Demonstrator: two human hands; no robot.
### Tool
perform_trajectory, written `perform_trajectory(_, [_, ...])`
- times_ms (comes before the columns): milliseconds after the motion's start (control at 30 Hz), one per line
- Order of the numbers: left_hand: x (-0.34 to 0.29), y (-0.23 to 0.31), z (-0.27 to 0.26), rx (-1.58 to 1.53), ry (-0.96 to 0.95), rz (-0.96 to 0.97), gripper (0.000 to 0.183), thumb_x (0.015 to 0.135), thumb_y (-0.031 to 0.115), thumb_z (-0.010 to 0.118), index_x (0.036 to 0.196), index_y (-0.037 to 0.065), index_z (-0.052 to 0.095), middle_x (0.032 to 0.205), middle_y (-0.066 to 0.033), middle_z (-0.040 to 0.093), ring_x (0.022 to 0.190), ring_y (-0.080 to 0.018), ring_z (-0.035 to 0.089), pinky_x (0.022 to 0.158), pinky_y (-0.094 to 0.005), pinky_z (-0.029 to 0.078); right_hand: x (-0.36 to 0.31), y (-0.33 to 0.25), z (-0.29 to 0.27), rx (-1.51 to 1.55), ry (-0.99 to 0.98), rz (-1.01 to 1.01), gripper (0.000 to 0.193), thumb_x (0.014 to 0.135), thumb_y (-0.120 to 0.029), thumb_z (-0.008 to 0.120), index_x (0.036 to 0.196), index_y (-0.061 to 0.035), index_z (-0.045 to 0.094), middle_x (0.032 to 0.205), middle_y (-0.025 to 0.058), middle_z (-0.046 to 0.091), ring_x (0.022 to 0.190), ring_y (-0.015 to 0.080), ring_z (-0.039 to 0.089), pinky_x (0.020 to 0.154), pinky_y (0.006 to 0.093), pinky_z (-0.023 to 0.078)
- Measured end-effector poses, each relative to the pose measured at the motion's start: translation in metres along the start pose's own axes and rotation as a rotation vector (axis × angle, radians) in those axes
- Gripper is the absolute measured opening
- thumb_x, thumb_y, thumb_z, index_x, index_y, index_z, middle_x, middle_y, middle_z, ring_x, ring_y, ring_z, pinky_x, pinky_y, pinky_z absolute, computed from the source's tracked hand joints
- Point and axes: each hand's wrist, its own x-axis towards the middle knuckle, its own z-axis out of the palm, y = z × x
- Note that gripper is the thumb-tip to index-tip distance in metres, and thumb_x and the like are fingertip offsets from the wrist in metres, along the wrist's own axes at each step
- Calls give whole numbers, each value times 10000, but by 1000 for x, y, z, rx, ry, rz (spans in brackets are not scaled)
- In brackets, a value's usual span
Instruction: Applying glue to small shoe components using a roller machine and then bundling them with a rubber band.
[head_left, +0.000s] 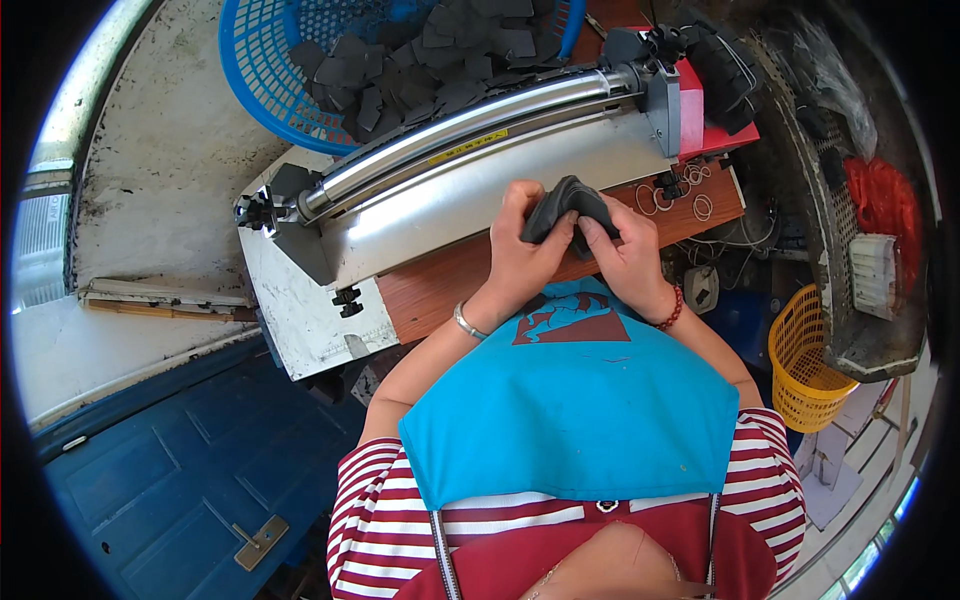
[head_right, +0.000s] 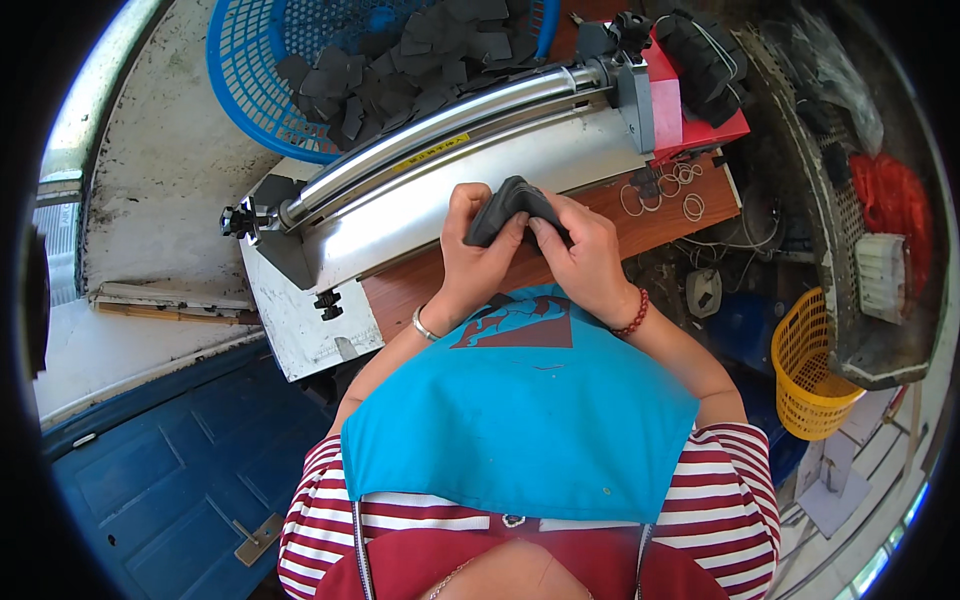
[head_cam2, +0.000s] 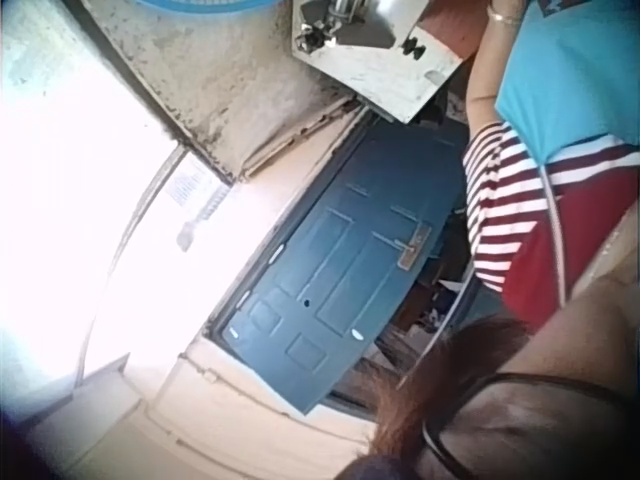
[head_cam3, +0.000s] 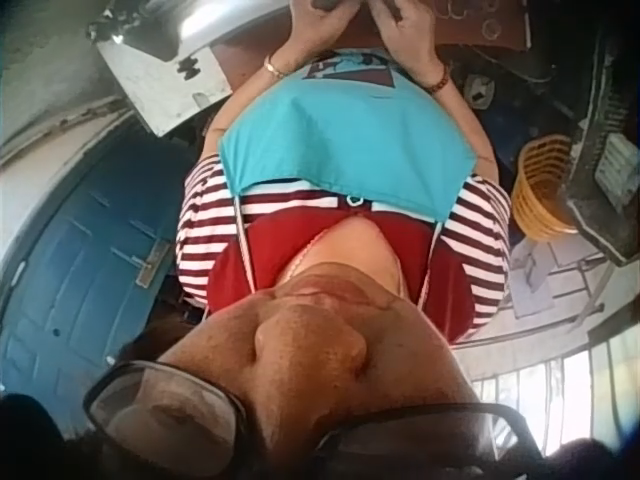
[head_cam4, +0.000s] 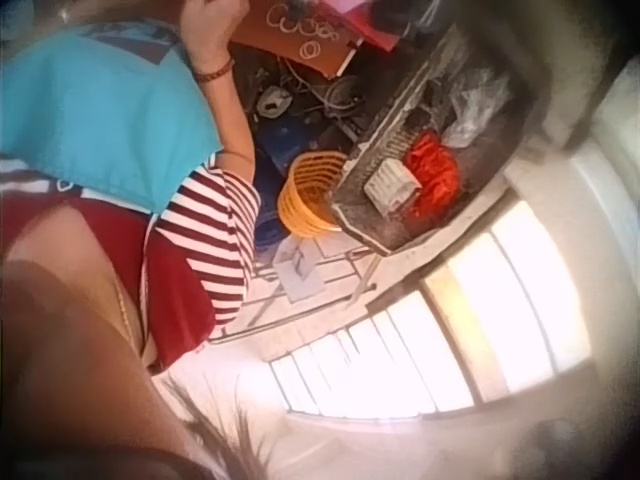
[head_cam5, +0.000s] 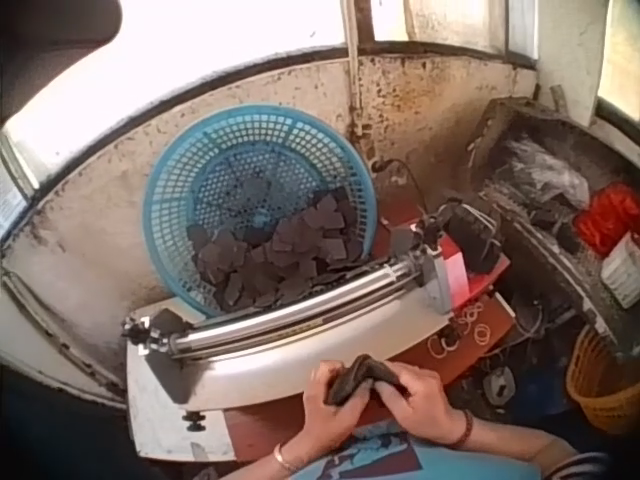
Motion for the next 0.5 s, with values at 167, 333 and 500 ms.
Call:
perform_trajectory(167, [13,21,-15,-982,-259,-475,486,872,177,672,1286,6,483,1155,-110,590,1015,-194,603,917,-322,516,9,5,-10,740,-280,482,223,938,-213,630,1103,-64,651,766,34,666,522,57,580,436,165,425])
perform_trajectory(333, [13,26,-24,-1001,-252,-545,353,905,123,627,1220,-17,554,1110,-94,625,981,-169,612,879,-306,518,23,9,0,816,-248,584,251,934,-213,636,1120,-44,627,742,21,653,519,68,578,438,180,430])
perform_trajectory(500, [18,19,-31,-658,72,-367,283,913,75,634,1173,-31,595,1026,-62,655,905,-114,603,805,-254,517,29,-20,13,169,-116,183,322,912,-121,641,1204,-4,573,686,32,656,512,75,561,468,210,445])
